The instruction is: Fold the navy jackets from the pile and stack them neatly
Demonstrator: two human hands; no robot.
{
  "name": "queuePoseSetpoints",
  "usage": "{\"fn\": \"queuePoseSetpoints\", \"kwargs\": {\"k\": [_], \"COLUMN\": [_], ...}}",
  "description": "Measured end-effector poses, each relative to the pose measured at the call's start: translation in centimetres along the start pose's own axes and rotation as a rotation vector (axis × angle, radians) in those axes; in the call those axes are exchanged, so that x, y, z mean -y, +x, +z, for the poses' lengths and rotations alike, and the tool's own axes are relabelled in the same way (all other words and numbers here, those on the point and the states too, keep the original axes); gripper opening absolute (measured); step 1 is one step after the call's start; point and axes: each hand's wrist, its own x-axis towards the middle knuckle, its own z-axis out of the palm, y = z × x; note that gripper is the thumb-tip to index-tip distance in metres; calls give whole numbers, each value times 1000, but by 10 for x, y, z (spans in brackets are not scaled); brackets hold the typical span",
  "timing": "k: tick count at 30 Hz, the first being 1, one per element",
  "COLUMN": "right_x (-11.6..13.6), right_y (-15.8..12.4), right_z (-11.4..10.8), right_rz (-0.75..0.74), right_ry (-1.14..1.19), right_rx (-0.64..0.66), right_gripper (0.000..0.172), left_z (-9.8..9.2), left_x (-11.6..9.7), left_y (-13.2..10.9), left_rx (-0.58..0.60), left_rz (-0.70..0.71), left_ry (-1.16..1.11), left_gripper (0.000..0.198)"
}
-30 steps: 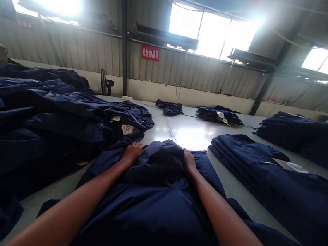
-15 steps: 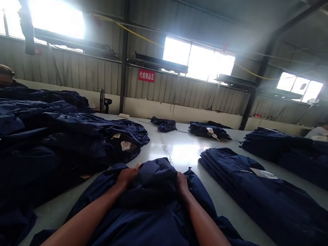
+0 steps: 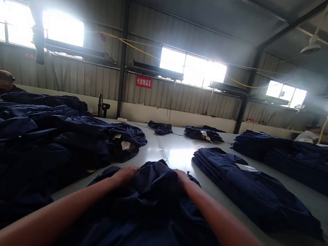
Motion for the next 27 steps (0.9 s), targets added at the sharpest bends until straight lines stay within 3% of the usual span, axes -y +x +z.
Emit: {"fn": "queuePoseSetpoints", "kwargs": {"k": [4,11,13,15,17,19,21,23,25,27], "right_x": [8,22,24,23,17,3,-18,-43,-66,-83], "right_y": [24,89,110,134,162,191,215,228,230,225], "right_z": [-66,-177,-195,-203,-195,-170,-126,-71,-17,23], "right_rz": [-29,25,53,85,128,192,273,358,429,465], "right_ry": [-119,-228,-240,-244,-241,-225,-194,-162,-143,-140], "right_rx": [-55,-340,-384,-401,-389,-345,-275,-198,-138,-108], "right_gripper": [39,55,51,45,40,37,37,37,39,40], "left_z": [-53,-168,-186,-192,-180,-147,-93,-28,34,78], "left_x": [6,25,31,39,48,60,71,80,86,90], "left_y": [34,114,139,167,196,224,246,256,256,249], "left_rx": [-109,-317,-348,-359,-344,-301,-240,-177,-126,-89], "left_rz": [-48,-238,-280,-325,-377,-429,-461,-467,-453,-426], "left_ry": [53,138,141,124,91,52,16,-6,-13,-14], "left_gripper": [37,52,51,48,43,37,34,38,39,39]}}
